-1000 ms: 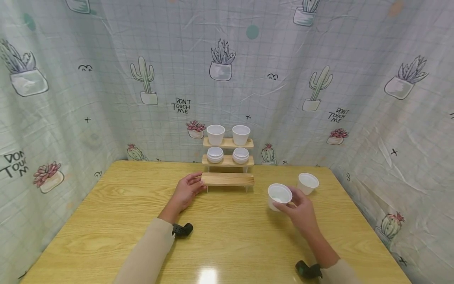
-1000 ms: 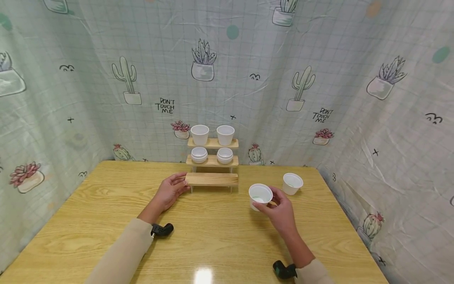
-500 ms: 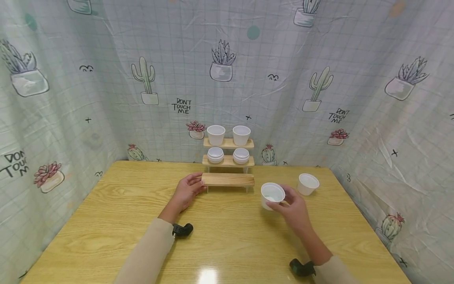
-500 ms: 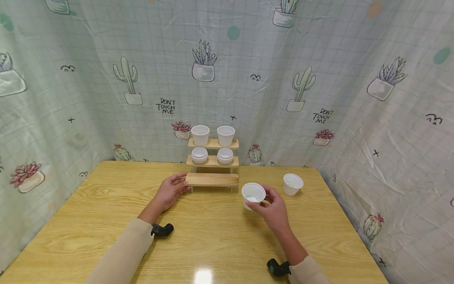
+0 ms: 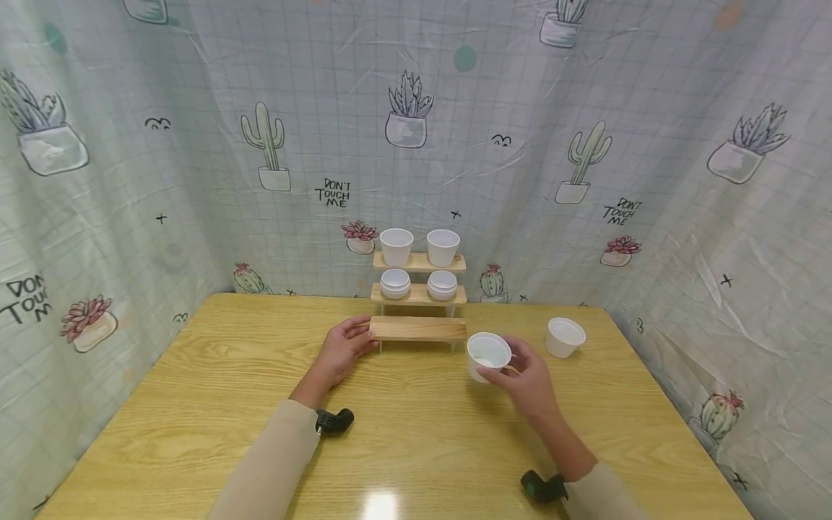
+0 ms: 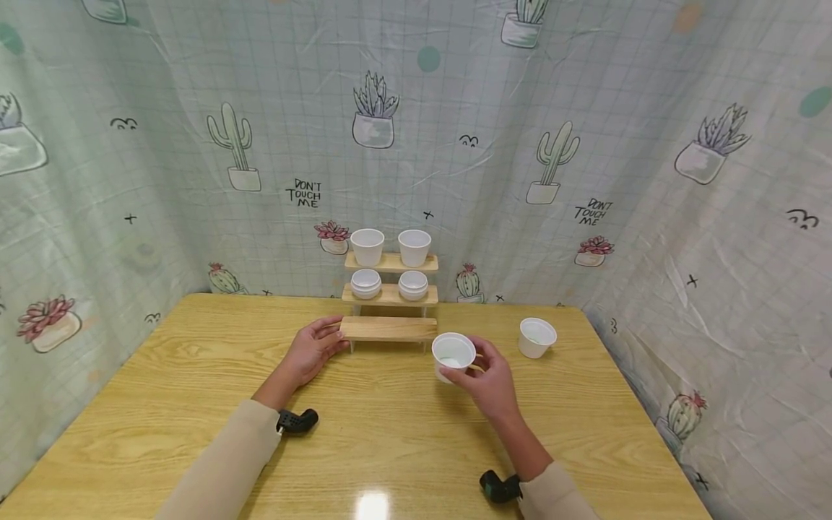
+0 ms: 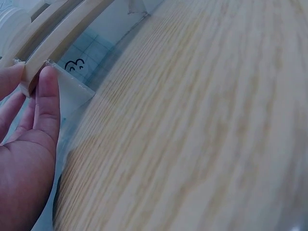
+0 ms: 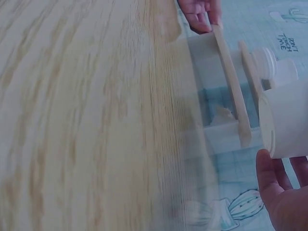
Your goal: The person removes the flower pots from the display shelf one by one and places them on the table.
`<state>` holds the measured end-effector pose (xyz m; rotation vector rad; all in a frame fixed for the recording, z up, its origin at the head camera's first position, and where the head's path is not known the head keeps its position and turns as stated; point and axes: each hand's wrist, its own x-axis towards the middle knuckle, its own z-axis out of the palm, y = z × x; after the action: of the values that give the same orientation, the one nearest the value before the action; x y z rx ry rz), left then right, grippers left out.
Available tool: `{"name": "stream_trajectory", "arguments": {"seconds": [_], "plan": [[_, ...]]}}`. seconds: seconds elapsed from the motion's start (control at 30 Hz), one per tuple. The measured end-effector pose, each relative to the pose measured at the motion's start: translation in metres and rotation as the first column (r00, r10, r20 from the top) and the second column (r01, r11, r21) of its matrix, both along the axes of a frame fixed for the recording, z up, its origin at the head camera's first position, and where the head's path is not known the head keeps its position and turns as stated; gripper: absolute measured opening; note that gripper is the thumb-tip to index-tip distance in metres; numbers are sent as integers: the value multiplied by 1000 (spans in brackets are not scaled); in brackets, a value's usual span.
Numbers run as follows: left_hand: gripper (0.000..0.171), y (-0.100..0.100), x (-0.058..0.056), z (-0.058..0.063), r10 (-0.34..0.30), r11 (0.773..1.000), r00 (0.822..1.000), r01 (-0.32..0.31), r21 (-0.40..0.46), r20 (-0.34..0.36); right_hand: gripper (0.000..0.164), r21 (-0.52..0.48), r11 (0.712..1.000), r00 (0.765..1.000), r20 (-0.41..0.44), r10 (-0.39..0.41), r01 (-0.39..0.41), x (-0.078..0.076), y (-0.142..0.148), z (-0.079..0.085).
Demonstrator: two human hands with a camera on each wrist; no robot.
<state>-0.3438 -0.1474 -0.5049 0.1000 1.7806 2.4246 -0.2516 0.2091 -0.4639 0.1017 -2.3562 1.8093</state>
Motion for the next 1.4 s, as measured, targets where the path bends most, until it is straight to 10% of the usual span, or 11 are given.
{"name": "stream_trajectory", "arguments": {"seconds": [1.4], "plan": [[52,-1,-3,-2,8,1000,1000,-8,5,5,68,-59,994,995,4,97,-97,-17,-49,3]]}}
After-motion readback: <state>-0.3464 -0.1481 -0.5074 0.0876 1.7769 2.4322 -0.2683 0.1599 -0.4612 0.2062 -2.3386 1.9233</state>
